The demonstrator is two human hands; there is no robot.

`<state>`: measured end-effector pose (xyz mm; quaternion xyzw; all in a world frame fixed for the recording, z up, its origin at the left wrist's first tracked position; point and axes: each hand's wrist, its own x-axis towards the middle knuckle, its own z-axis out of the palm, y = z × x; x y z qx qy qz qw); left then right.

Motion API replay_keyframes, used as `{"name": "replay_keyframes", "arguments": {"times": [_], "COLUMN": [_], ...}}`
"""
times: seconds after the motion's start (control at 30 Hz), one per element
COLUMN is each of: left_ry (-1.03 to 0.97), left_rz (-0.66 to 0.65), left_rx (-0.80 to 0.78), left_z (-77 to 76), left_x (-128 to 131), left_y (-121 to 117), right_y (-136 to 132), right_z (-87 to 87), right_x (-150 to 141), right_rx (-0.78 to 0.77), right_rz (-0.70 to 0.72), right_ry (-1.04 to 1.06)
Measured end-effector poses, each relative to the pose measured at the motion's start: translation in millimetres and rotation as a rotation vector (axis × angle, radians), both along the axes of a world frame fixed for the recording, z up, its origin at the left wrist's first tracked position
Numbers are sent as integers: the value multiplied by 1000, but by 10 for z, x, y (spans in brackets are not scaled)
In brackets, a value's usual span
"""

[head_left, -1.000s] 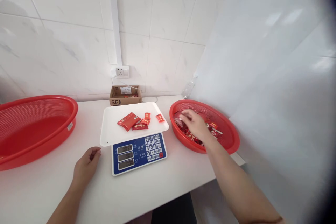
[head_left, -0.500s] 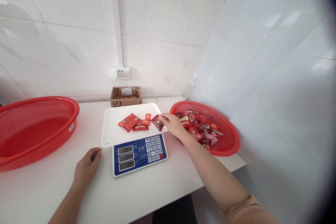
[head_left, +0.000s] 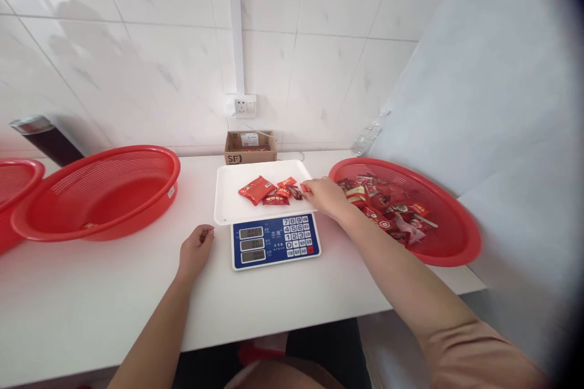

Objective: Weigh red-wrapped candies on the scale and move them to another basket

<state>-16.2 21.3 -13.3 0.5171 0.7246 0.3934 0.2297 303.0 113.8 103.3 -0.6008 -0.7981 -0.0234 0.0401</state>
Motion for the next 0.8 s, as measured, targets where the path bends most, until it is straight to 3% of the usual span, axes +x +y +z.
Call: {"name": "replay_keyframes", "arguments": {"times": [0.23, 0.4, 0.5, 0.67, 0.8], "left_ry": [-17, -23, -19, -9, -8], "left_rz": [-1, -11, -12, -5, 0], "left_rx": [-15, -29, -39, -67, -75], "left_z": [52, 81, 97, 138, 137], "left_x": [22, 32, 37, 53, 49], "left_y": [-23, -44, -52, -51, -46], "right_y": [27, -61, -168, -351, -484], "right_z": [-62, 18, 26, -64, -102], "right_x": [15, 281, 562, 868, 798], "right_rx": [45, 333, 496, 586, 659], "right_rz": [27, -1, -97, -238, -185], "right_ry": [239, 375, 407, 323, 407]}}
